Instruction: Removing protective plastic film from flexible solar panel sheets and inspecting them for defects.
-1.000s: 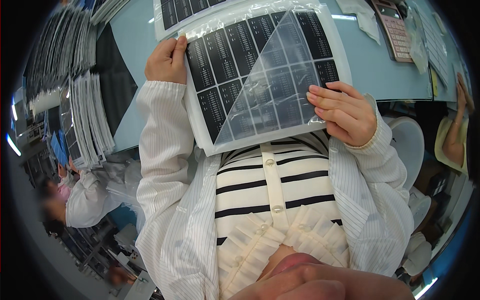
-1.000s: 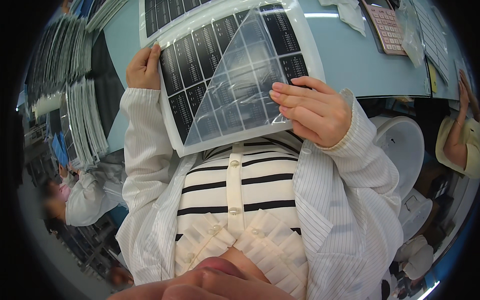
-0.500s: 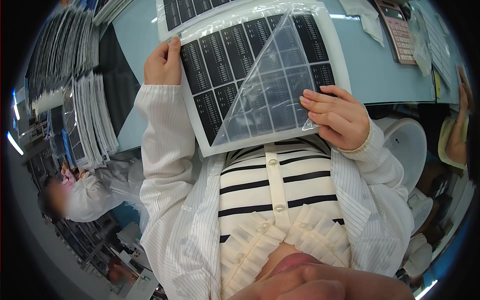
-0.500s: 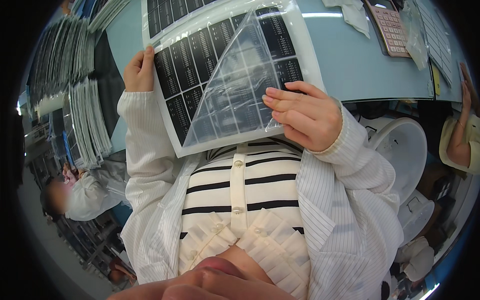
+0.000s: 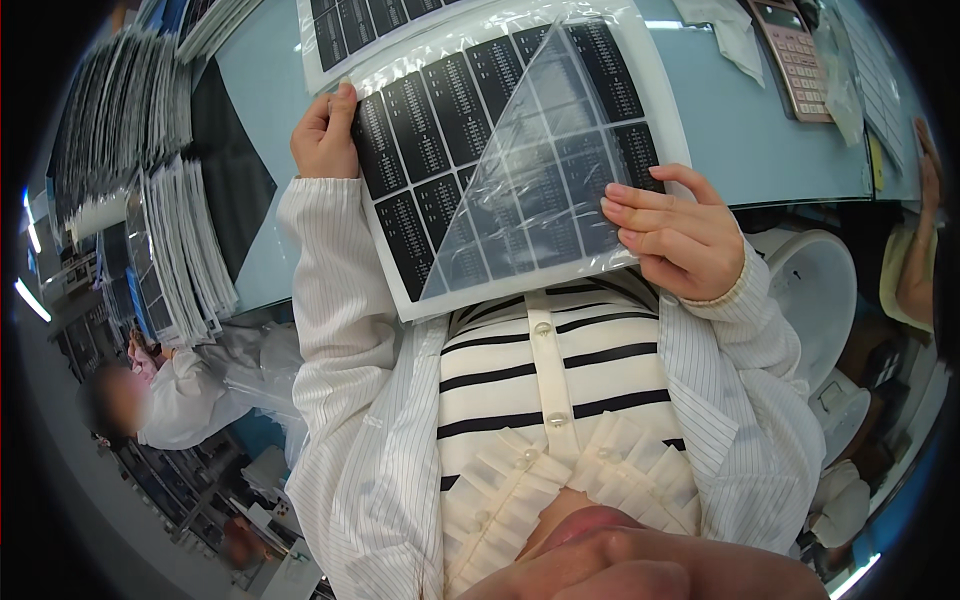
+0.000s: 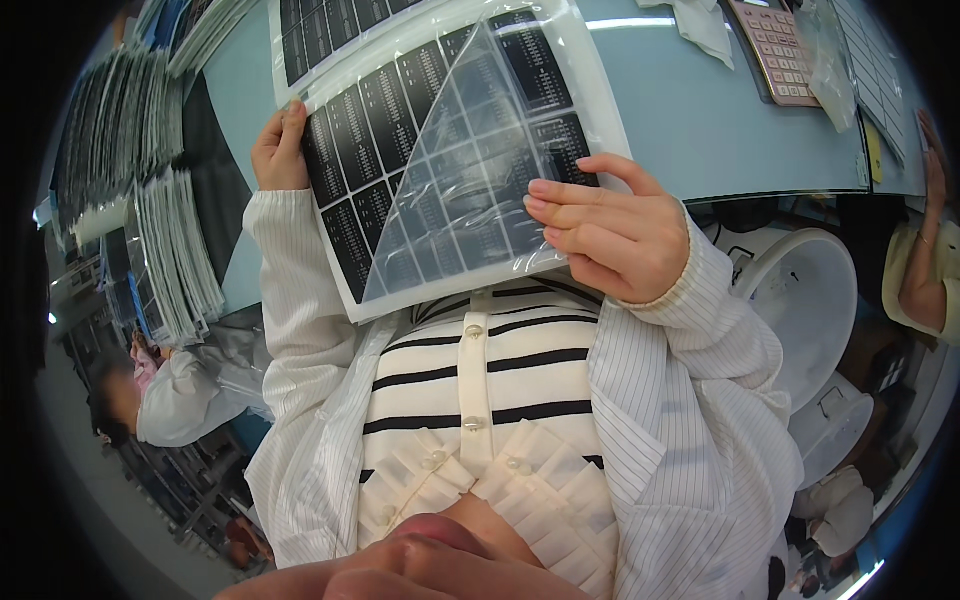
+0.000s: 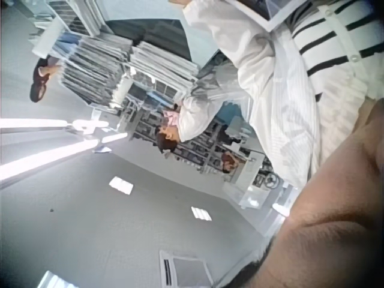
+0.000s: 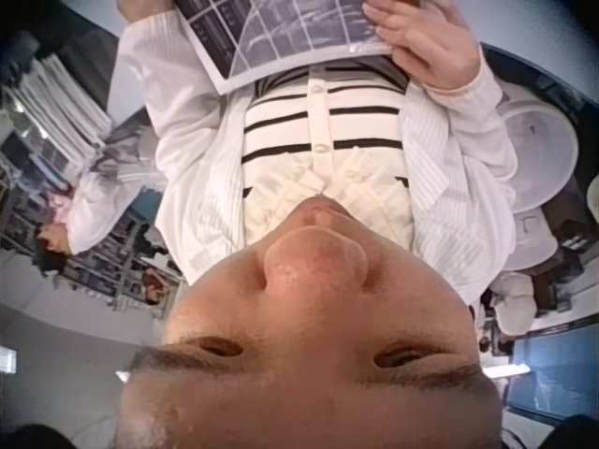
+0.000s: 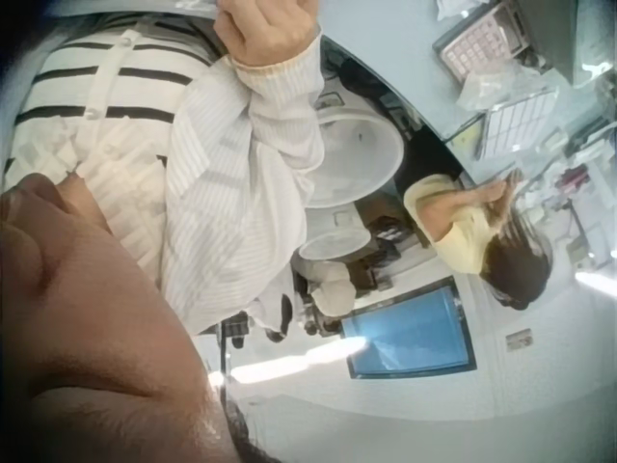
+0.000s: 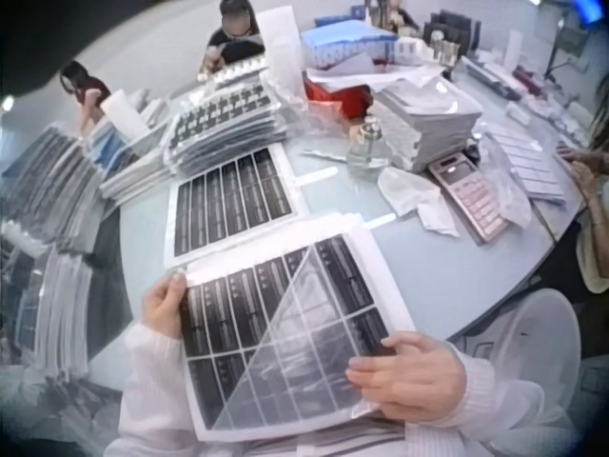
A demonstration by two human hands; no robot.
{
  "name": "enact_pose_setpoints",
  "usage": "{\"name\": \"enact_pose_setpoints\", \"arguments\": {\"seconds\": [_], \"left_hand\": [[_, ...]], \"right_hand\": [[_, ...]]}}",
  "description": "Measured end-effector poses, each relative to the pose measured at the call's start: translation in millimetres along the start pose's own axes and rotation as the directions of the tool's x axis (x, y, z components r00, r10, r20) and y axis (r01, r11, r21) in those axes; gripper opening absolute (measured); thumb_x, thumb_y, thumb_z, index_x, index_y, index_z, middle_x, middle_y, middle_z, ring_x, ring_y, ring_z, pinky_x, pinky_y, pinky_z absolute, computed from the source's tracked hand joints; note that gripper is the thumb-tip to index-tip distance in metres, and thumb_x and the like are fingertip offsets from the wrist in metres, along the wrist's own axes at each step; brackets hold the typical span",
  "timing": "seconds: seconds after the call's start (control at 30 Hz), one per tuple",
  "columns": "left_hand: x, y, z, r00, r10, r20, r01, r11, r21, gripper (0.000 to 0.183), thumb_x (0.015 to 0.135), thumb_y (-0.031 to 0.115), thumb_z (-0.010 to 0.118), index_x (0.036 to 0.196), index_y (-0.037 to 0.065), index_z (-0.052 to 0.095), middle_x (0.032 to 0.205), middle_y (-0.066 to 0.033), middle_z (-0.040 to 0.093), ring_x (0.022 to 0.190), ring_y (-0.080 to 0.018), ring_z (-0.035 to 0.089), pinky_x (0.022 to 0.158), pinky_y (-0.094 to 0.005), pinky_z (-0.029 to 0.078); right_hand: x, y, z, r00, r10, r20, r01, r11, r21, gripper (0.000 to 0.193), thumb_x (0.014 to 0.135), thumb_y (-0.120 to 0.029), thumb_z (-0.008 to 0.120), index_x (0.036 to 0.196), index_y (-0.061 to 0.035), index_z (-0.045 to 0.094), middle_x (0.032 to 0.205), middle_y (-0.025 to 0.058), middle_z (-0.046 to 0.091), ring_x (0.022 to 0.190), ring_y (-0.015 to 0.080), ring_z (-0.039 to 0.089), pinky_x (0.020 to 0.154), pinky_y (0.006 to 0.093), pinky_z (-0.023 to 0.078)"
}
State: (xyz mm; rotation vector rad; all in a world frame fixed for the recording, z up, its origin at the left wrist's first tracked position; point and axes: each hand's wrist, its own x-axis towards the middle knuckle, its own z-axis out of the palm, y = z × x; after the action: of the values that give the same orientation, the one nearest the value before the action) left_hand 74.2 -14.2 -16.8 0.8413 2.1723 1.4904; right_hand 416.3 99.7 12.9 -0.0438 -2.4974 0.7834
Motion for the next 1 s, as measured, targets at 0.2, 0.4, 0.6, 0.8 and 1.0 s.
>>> {"name": "enact_pose_setpoints", "arguments": {"seconds": [0.2,0.4,0.6,0.8,1.0], "left_hand": [[-3,1,-1,1.000,0.021,-0.022,-0.021,1.000,0.020,0.036,0.086,0.032,0.057,0.065,0.002,0.057,0.056,0.0055,0.043,0.055,-0.0042,0.033,0.049,-0.0213,0.027],[-2,0,0,1.000,0.002,-0.009,-0.001,0.997,0.076,0.035,0.086,0.031,0.057,0.066,0.002,0.058,0.056,0.0056,0.042,0.054,-0.0044,0.032,0.049,-0.0214,0.026],[-7,8,7,0.999,0.030,-0.014,-0.028,0.994,0.105,0.034,0.086,0.030,0.057,0.065,0.003,0.057,0.056,0.0060,0.041,0.054,-0.0043,0.031,0.050,-0.0212,0.026],[-4,5,4,1.000,0.007,-0.009,-0.007,0.999,0.054,0.032,0.086,0.028,0.057,0.065,0.004,0.057,0.057,0.0064,0.043,0.055,-0.0034,0.032,0.050,-0.0199,0.026],[1,-1,6,1.000,0.016,0.010,-0.016,0.999,-0.030,0.030,0.086,0.026,0.058,0.065,0.004,0.058,0.058,0.0069,0.044,0.055,-0.0025,0.033,0.050,-0.0189,0.026]], "right_hand": [[-5,0,-10,1.000,-0.015,0.009,0.015,1.000,-0.020,0.005,0.069,0.000,0.061,0.072,-0.0035,0.059,0.092,0.0110,0.066,0.096,0.0209,0.062,0.091,0.0392,0.039],[-18,5,-21,0.999,0.041,0.011,-0.041,0.999,0.005,0.009,0.067,0.003,0.062,0.069,-0.0052,0.059,0.091,0.0092,0.067,0.096,0.0195,0.062,0.090,0.0378,0.039],[-25,12,-35,0.998,0.056,0.037,-0.057,0.998,0.030,0.014,0.064,0.006,0.062,0.069,-0.0060,0.057,0.090,0.0080,0.067,0.096,0.0185,0.062,0.088,0.0382,0.038],[-43,23,-51,0.996,0.077,0.051,-0.082,0.993,0.086,0.017,0.060,0.008,0.061,0.068,-0.0062,0.057,0.089,0.0083,0.067,0.095,0.0195,0.063,0.087,0.0381,0.038],[-71,36,-75,0.985,0.167,0.040,-0.172,0.966,0.191,0.015,0.059,0.007,0.060,0.068,-0.0050,0.058,0.087,0.0092,0.068,0.092,0.0239,0.064,0.084,0.0378,0.040]]}}
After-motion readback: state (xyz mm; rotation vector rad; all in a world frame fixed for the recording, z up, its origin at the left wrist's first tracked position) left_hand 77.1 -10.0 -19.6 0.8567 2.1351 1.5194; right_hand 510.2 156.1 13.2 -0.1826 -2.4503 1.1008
